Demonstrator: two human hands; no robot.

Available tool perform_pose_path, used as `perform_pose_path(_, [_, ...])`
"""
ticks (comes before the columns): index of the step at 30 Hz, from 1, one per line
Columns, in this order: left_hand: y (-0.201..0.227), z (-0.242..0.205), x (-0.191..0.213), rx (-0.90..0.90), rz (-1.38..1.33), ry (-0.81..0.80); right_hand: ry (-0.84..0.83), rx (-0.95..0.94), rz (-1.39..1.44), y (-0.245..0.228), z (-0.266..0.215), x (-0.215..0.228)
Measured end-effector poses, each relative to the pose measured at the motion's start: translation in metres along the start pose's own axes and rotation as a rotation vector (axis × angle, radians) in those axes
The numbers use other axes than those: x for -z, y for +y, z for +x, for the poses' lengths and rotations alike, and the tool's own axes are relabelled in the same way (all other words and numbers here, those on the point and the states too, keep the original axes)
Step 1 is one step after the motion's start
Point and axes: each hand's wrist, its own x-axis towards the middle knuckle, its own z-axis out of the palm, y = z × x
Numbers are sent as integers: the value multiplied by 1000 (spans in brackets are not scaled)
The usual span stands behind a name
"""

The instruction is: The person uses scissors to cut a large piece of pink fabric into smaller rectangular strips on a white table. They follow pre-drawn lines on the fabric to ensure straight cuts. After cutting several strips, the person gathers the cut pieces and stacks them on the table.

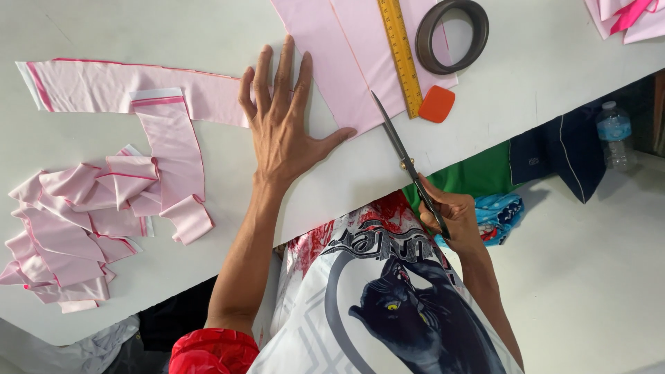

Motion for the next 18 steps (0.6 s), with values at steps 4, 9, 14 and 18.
perform_pose_path(4, [-1,0,-1,-7,-1,10,-15,-35,-5,-4,-2,2])
perform_pose_path(9, [-1,1,0,-2,6,-3,-6,-45,68,-1,1,2])
perform_pose_path(14, [-1,2,0,-1,-3,12,-17,-3,94,-18,26,-13])
perform_pose_path(18, [-1,2,1,6,6,-1,-1,-55,76,-15,32,-12])
